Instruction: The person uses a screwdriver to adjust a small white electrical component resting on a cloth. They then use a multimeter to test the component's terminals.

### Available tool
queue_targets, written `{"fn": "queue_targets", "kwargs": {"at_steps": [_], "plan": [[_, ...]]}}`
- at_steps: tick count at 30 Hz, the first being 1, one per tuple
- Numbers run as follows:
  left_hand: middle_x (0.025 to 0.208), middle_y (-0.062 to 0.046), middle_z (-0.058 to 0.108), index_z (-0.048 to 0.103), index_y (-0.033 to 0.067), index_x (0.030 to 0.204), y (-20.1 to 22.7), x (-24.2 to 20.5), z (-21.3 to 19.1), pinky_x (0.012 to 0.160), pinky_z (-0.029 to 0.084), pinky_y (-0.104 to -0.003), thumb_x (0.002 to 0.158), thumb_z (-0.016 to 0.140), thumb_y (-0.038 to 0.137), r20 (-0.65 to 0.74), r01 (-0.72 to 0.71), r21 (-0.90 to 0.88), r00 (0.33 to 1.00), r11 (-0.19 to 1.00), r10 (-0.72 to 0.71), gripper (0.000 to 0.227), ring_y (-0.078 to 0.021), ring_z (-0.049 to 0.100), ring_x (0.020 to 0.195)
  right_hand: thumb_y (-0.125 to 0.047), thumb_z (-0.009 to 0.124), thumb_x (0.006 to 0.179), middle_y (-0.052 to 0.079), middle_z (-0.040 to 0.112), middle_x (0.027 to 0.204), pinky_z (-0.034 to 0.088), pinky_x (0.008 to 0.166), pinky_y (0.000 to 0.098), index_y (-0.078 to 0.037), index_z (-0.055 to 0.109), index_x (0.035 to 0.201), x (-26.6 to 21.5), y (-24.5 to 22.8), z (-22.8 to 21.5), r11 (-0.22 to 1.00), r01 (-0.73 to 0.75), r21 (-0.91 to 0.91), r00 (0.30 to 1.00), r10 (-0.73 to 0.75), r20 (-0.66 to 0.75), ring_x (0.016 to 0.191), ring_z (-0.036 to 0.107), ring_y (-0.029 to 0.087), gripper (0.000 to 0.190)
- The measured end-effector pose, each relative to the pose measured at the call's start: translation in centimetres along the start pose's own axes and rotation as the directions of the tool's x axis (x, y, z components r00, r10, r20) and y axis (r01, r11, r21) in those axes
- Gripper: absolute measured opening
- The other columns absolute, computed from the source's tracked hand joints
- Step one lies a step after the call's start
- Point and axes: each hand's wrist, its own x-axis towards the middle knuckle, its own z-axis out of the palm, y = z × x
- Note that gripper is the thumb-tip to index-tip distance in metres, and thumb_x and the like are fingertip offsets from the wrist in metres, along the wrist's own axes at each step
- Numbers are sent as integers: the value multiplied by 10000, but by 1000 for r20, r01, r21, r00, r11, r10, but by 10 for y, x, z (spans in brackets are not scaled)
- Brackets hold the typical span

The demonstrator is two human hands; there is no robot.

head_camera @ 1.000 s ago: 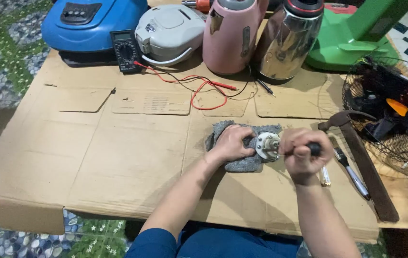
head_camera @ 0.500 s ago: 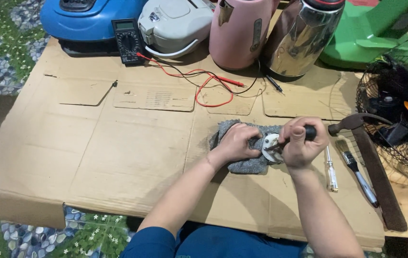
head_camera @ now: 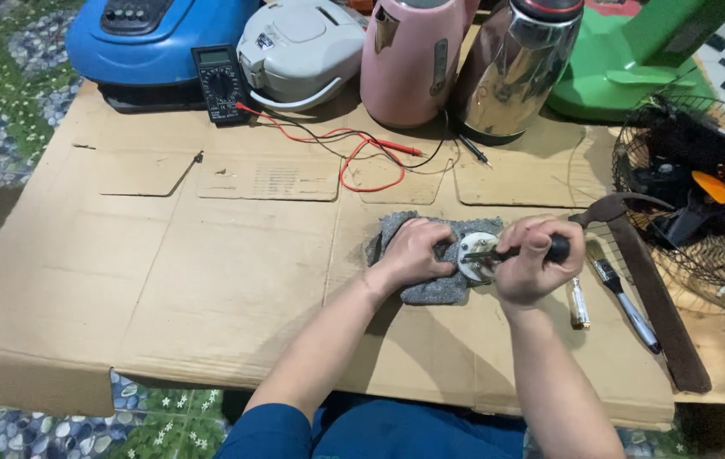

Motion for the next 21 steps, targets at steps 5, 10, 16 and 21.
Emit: {"fn": "queue_targets", "kwargs": {"at_steps": [5, 10, 16, 21], "plan": [[844, -48, 703, 666, 190, 937, -5, -1, 4, 871, 522, -449, 575, 860, 340, 1, -15, 14, 1000, 1000, 15, 437, -301, 693, 889, -325, 731, 934, 121, 512, 522, 450, 384, 310, 25, 513, 750, 17, 6, 8, 987, 73, 146, 968, -105, 229, 356, 530, 188, 452], [838, -45, 706, 670, 182, 932, -2, -1, -1, 864, 521, -438, 574, 871, 311, -6, -8, 8, 1000, 1000, 8, 431, -299, 688, 874, -366, 720, 921, 111, 480, 463, 420, 368, 314, 47, 526, 709, 28, 1, 19, 968, 16, 250, 913, -116, 391, 325, 471, 178, 503], [862, -83, 727, 682, 160, 958, -5, -1, 3, 858, 526, -463, 586, 877, 275, -19, -31, -40, 999, 999, 30, 435, -327, 696, 894, -249, 720, 924, 102, 509, 486, 436, 376, 337, 53, 558, 717, 49, -6, 19, 954, -134, 269, 809, -52, 586, 340, 515, 203, 400], [923, -65, 778, 759, 174, 998, 2, 2, -4, 958, 485, -432, 634, 820, 270, 38, 32, -82, 999, 996, -29, 381, -293, 713, 950, -190, 643, 915, 83, 468, 597, 410, 441, 252, 42, 577, 850, 61, 1, 21, 877, -472, 93, 634, 264, 727, 459, 458, 112, 250]]}}
